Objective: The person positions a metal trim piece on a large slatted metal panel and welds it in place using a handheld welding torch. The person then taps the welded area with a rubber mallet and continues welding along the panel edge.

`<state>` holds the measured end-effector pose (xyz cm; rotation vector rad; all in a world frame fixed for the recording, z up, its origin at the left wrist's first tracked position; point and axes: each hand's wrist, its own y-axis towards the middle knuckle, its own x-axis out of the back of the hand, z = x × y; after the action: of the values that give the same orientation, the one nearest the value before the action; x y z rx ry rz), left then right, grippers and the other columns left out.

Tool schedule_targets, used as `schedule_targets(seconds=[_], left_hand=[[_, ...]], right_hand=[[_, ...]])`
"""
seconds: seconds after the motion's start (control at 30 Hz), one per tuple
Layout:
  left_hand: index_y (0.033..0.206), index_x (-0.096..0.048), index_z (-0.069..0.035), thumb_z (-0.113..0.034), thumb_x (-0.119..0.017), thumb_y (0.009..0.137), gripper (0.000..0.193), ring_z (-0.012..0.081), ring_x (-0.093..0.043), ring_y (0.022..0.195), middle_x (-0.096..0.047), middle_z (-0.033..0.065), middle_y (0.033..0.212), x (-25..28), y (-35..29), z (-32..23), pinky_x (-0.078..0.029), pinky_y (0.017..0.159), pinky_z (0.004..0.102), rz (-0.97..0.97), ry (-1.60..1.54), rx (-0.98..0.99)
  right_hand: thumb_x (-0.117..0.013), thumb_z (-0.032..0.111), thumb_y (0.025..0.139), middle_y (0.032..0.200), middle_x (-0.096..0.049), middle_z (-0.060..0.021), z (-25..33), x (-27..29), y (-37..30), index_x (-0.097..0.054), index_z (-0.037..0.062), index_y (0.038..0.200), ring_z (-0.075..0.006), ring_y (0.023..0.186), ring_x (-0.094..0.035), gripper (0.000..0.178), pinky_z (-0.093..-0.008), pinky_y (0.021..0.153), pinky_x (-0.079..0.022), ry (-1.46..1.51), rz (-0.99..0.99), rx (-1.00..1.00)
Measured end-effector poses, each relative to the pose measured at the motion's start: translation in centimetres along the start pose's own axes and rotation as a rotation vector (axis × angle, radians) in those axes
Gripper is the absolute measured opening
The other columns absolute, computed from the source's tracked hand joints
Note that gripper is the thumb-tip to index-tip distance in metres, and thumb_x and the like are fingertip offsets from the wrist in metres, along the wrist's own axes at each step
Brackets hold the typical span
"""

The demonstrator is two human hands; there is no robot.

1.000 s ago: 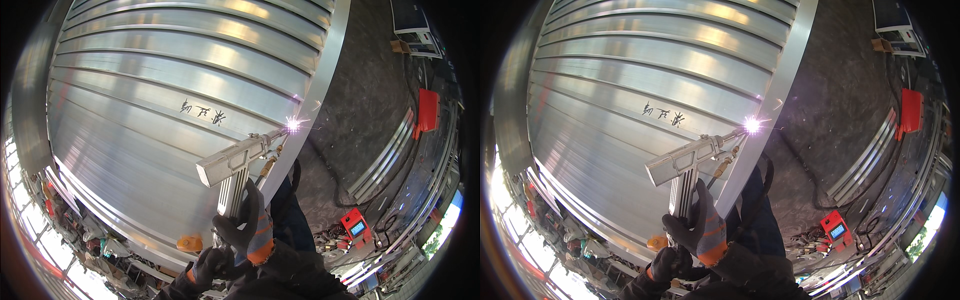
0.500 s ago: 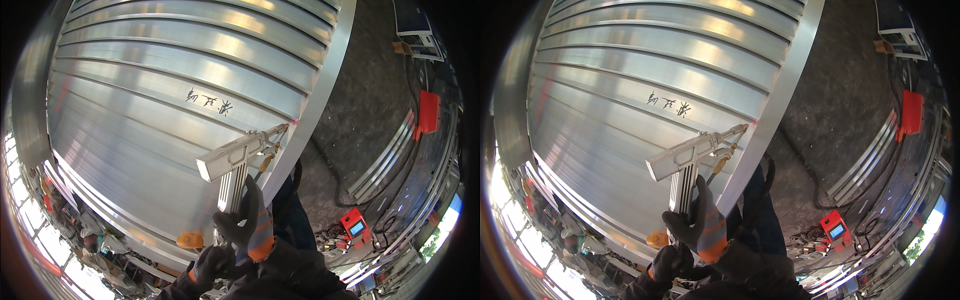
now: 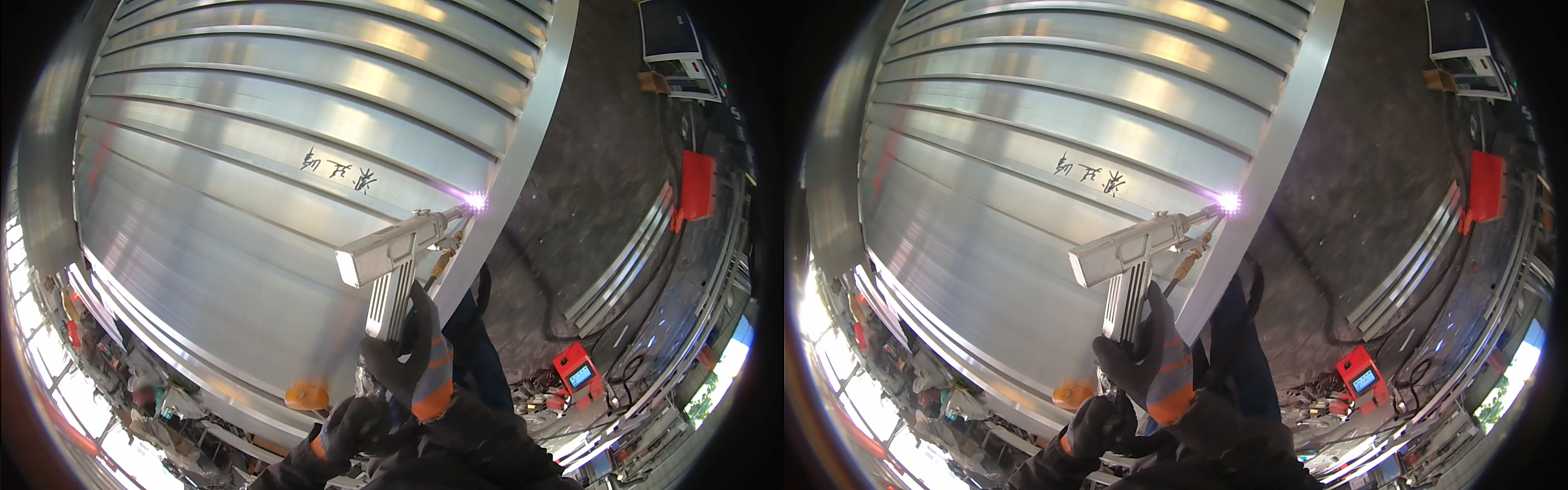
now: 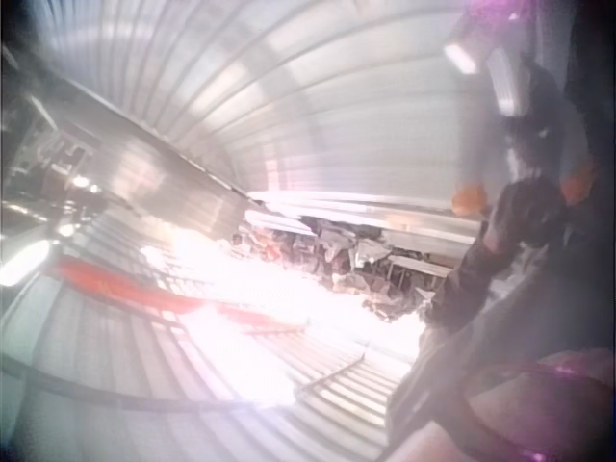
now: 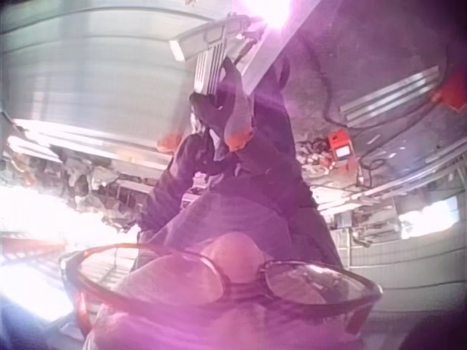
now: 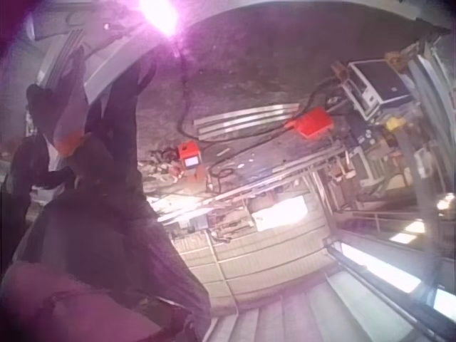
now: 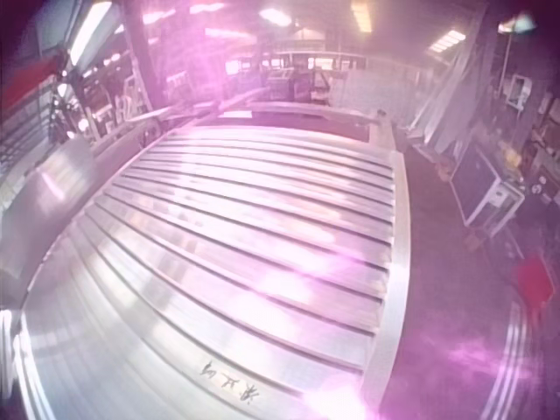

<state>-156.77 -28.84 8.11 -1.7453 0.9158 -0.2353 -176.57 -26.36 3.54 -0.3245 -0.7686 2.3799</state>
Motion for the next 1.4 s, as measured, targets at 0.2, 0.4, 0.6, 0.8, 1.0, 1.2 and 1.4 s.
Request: schedule_targets(seconds=[0.2, 0.4, 0.6, 0.8, 1.0, 1.2, 1.4], left_hand=[[0.093, -0.062, -0.001, -0.047, -0.038, 0.109, 0.054, 0.0143, -0.054, 0.07, -0.059, 0.0056, 0.078, 0.8, 0.5, -0.6, -0.045, 0.066, 0.0311, 0.096, -0.043, -0.019], [0.088, -0.057, -0.003, -0.049, -0.037, 0.109, 0.054, 0.0117, -0.049, 0.07, -0.054, 0.0026, 0.078, 1.0, 0.1, -1.0, -0.042, 0.065, 0.0293, 0.156, -0.139, 0.068], [0.094, -0.055, 0.0, -0.03, -0.031, 0.111, 0.042, 0.0179, -0.052, 0.072, -0.055, 0.0085, 0.083, 1.4, -0.3, -0.3, -0.046, 0.069, 0.0331, 0.177, 0.004, -0.092], [0.097, -0.056, 0.0, -0.032, -0.032, 0.111, 0.043, 0.0185, -0.053, 0.071, -0.056, 0.0087, 0.083, 1.8, -0.7, 0.2, -0.047, 0.069, 0.0331, 0.199, 0.042, -0.067], [0.092, -0.058, 0.0, -0.036, -0.035, 0.11, 0.047, 0.0164, -0.053, 0.07, -0.057, 0.0076, 0.08, 1.5, -0.9, -0.1, -0.046, 0.065, 0.0331, 0.164, -0.009, -0.03], [0.09, -0.058, 0.0, -0.036, -0.034, 0.11, 0.047, 0.0169, -0.054, 0.068, -0.058, 0.0074, 0.077, 1.5, -1.2, 1.3, -0.045, 0.064, 0.0338, 0.115, 0.001, -0.045], [0.09, -0.057, -0.001, -0.045, -0.035, 0.109, 0.053, 0.0165, -0.054, 0.067, -0.058, 0.0072, 0.076, 2.0, -1.6, 2.6, -0.044, 0.063, 0.0333, 0.114, -0.004, -0.038]], right_hand=[[-0.077, 0.009, 0.084, 0.096, -0.061, -0.0072, -0.3, -0.2, 0.1, -0.031, 0.0005, 0.156, -0.0119, 0.074, -0.061, 0.086, -0.0278, 0.063, -0.052, -0.087, -0.03, -0.009], [-0.073, 0.001, 0.086, 0.107, -0.062, -0.0074, -0.5, -0.3, -0.3, -0.031, 0.0013, 0.156, -0.0109, 0.081, -0.063, 0.081, -0.0261, 0.064, -0.052, -0.006, 0.004, -0.022], [-0.075, 0.004, 0.084, 0.105, -0.062, -0.0065, 0.0, -0.6, -0.6, -0.033, 0.0007, 0.154, -0.0098, 0.081, -0.062, 0.083, -0.0255, 0.063, -0.052, -0.049, 0.001, -0.006], [-0.077, 0.007, 0.084, 0.109, -0.063, -0.008, 0.1, -0.8, -1.2, -0.033, 0.0005, 0.154, -0.0123, 0.084, -0.064, 0.083, -0.0271, 0.067, -0.055, 0.036, -0.015, -0.017], [-0.082, 0.016, 0.082, 0.083, -0.063, -0.0049, -1.2, -1.0, -1.4, -0.03, -0.0016, 0.157, -0.0107, 0.065, -0.057, 0.093, -0.0285, 0.059, -0.049, -0.011, -0.037, 0.037], [-0.082, 0.016, 0.082, 0.082, -0.063, -0.0052, -1.5, -1.2, -1.9, -0.029, -0.0022, 0.157, -0.0117, 0.065, -0.058, 0.093, -0.0291, 0.059, -0.049, 0.052, -0.028, 0.031], [-0.082, 0.015, 0.082, 0.083, -0.064, -0.0061, -1.1, -1.4, -2.2, -0.03, -0.0024, 0.156, -0.0113, 0.062, -0.057, 0.092, -0.0286, 0.058, -0.049, 0.052, -0.026, 0.036]])
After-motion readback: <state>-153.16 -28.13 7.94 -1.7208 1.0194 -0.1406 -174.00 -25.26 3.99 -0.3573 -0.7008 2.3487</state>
